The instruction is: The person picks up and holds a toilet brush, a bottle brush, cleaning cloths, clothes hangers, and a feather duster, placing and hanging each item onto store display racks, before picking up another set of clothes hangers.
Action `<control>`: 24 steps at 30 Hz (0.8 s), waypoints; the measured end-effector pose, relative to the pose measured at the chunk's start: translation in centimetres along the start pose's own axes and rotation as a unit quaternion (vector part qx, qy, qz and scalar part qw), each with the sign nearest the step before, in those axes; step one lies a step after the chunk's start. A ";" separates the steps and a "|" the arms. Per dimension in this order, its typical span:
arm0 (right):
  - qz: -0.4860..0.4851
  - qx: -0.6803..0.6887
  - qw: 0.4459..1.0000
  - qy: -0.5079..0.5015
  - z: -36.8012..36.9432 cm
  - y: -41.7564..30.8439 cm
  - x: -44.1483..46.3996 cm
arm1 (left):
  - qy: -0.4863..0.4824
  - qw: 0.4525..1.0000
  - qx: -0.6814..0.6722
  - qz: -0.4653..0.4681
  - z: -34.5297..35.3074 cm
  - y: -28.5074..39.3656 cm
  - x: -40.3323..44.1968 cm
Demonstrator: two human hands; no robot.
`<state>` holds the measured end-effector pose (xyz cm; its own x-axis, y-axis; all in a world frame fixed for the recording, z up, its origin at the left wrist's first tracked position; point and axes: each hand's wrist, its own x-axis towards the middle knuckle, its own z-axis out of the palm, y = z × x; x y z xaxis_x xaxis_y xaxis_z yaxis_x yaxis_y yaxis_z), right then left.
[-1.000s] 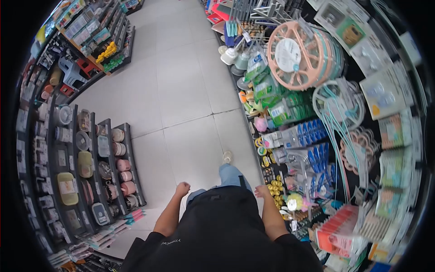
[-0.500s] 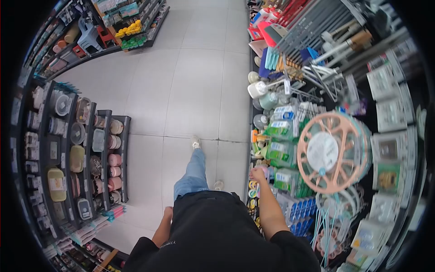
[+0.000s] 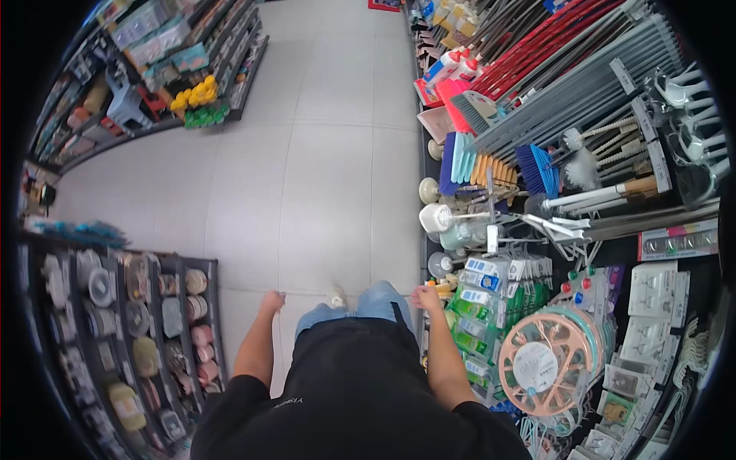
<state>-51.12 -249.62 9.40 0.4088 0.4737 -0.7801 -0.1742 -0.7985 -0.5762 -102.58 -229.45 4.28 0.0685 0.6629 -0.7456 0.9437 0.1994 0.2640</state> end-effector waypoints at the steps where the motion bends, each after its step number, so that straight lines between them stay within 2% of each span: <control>1: 0.005 0.017 1.000 0.014 -0.2 -1.2 1.2 | 0.018 1.000 -0.017 0.015 -4.0 3.7 2.9; 4: 0.018 0.050 0.998 0.025 -1.2 -2.4 5.0 | 0.099 0.989 -0.052 0.095 -13.9 14.9 8.5; 7: 0.080 0.044 0.996 0.010 -2.4 -1.7 10.1 | 0.119 0.977 -0.129 0.121 -19.7 24.0 13.7; 10: 0.202 0.047 0.978 0.007 -3.3 -3.8 13.2 | 0.102 0.980 -0.122 0.121 -20.9 28.2 19.6; 12: 0.265 0.041 0.963 0.005 -3.8 -5.7 16.2 | 0.057 0.991 -0.085 0.081 -20.4 28.2 23.1; 13: 0.292 0.039 0.956 0.005 -4.0 -6.9 18.3 | 0.045 0.989 -0.140 0.021 -20.7 29.3 23.4; 14: 0.280 -0.011 0.960 -0.023 -4.9 -8.2 20.6 | 0.030 0.978 -0.201 -0.043 -20.9 30.4 23.6; 15: 0.183 -0.159 0.965 -0.104 -5.6 -8.9 24.3 | 0.014 0.973 -0.216 -0.078 -21.2 30.8 23.7; 16: 0.063 -0.317 0.932 -0.166 -6.4 -10.1 27.9 | 0.025 0.976 -0.205 -0.073 -21.4 30.5 24.6; 17: 0.018 -0.363 0.914 -0.178 -6.8 -12.1 30.8 | 0.033 0.977 -0.197 -0.075 -21.0 29.1 25.5; 19: 0.186 -0.178 0.966 -0.029 -6.2 -27.3 31.1 | 0.036 0.972 -0.211 -0.093 -21.1 29.7 26.7; 20: 0.164 -0.126 0.978 -0.026 -6.1 -30.8 34.8 | 0.028 0.967 -0.226 -0.114 -22.0 30.3 26.4; 22: 0.116 -0.005 0.987 -0.114 -7.3 -32.6 46.8 | 0.021 0.958 -0.243 -0.148 -22.6 30.3 26.6; 23: 0.080 -0.012 0.988 -0.128 -7.4 -35.4 51.1 | 0.025 0.955 -0.250 -0.159 -22.6 30.2 27.2; 24: -0.040 -0.139 0.988 -0.049 -5.9 -41.1 52.8 | 0.034 0.989 -0.143 -0.014 -20.8 27.1 29.5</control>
<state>-17.09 -194.01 -6.67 0.3193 0.5619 -0.7631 0.1143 -0.8222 -0.5576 -81.69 -189.44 2.17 0.0130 0.6995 -0.7145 0.8143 0.4073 0.4136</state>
